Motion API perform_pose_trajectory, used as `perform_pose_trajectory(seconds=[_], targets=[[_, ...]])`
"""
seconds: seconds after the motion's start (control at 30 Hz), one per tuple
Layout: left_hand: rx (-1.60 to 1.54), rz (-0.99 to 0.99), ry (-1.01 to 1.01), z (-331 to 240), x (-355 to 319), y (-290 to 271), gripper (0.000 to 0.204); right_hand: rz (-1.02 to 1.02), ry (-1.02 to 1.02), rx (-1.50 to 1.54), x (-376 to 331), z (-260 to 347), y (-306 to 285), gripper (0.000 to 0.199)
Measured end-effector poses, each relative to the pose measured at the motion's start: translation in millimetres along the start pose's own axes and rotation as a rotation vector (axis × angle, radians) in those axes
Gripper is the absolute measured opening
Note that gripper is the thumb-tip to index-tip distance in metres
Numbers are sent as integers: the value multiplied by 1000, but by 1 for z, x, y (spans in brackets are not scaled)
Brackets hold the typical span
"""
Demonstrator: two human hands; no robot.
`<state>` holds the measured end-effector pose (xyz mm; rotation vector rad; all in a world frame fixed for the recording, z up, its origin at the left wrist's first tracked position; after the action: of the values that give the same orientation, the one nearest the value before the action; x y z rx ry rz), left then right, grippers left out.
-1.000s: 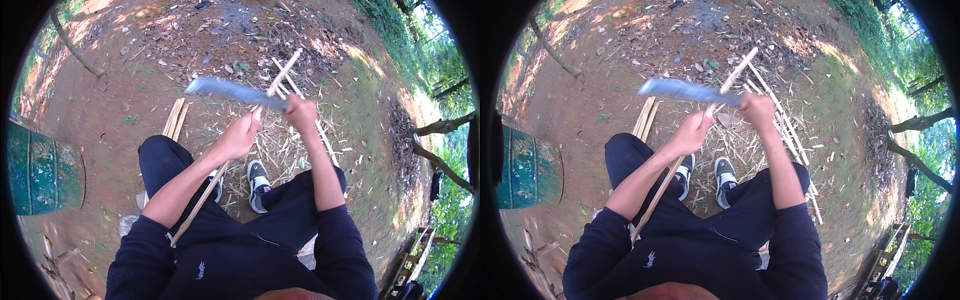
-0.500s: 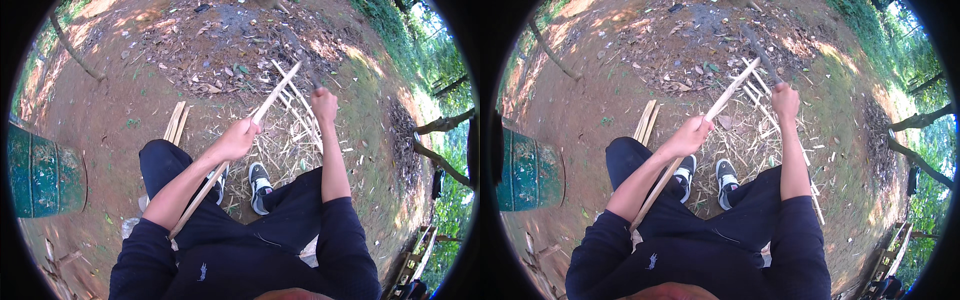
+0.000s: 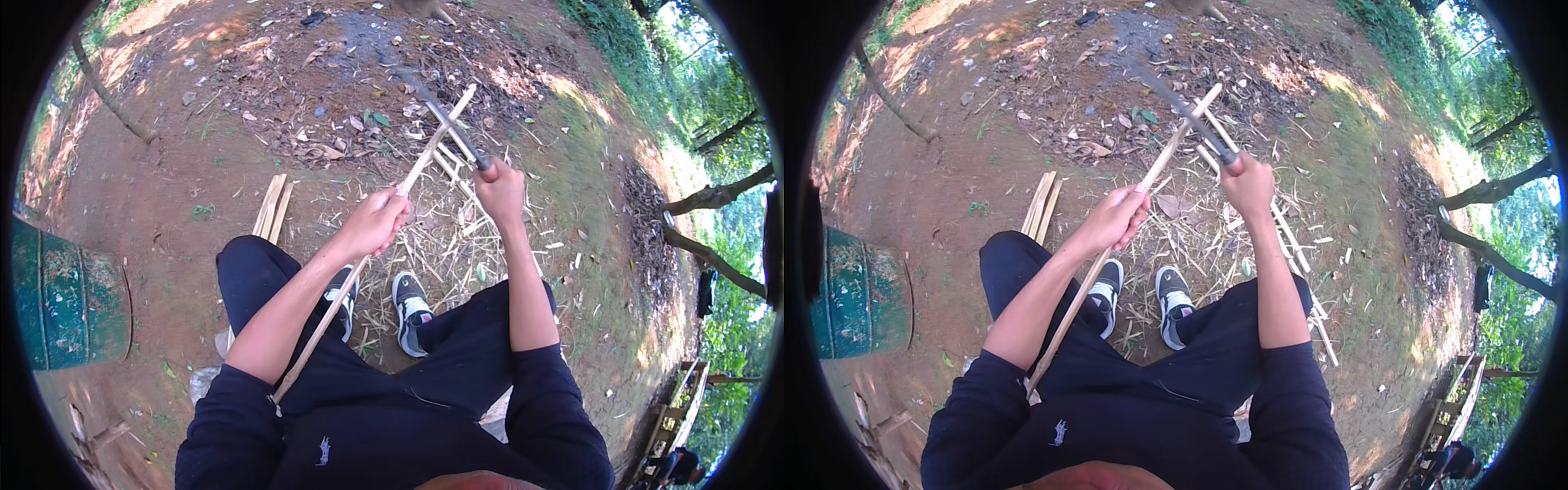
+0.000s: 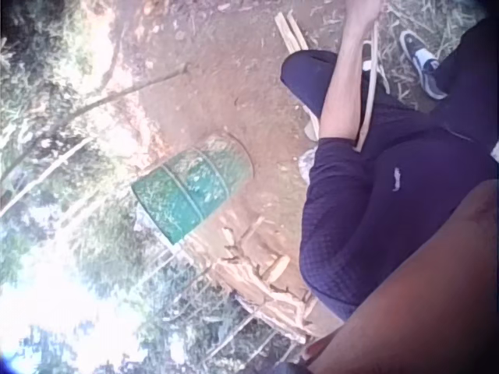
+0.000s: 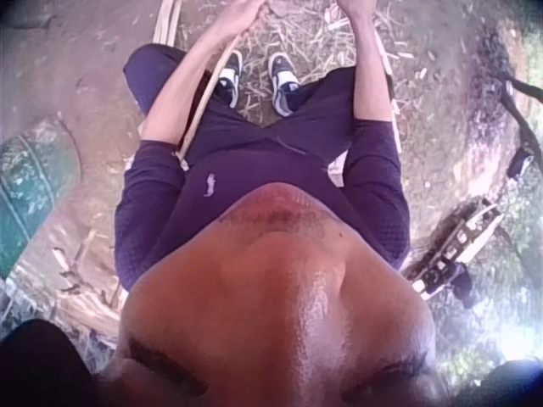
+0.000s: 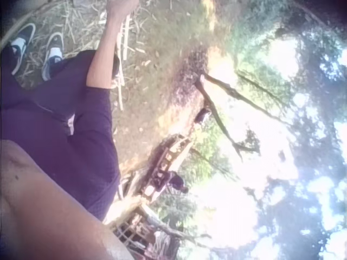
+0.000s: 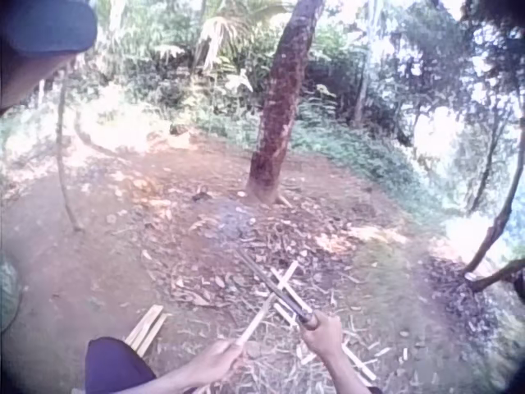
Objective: The person uses a machete to shave thin layers off a long, thin wood strip by hand, smoothing its surface over its entire length while sitting outdoors.
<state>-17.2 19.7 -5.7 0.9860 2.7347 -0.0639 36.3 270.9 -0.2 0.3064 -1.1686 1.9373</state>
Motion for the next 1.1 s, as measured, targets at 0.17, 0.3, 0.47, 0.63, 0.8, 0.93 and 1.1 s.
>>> perform_pose_trajectory(seconds=[0.17, 0.3, 0.47, 0.63, 0.8, 0.93, 1.1], targets=[[-122, 42, -47, 5, -3, 2, 37, -10, -246, -101, -6, 22, 13, 13], [-17, 17, 76, 11, -8, 4, 38, -39, -342, -122, -3, 14, 18, 11], [245, -47, 232, 17, 0, -4, 49, -127, -410, -218, 18, -24, 16, 15], [244, -108, 275, 33, 14, -2, 48, -49, -370, -253, 7, -17, 25, 14], [327, -86, 285, 28, 1, 4, 44, -12, -413, -171, 3, -13, 17, 12], [152, -37, 190, 18, 7, 5, 36, -62, -147, -291, 29, -43, 10, 14], [169, -59, 170, 25, -2, 0, 35, 5, -468, -276, 6, -6, 15, 13]])
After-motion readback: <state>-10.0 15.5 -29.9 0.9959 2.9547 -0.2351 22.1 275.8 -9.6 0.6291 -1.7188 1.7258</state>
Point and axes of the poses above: each hand's wrist, its own x-axis towards the middle knuckle, its own y-axis out of the palm, z = x × y, the point moved 2 cm from there along x, towards the middle knuckle, and after that the axes turned 12 degrees about -z, right-handed, at the moved point
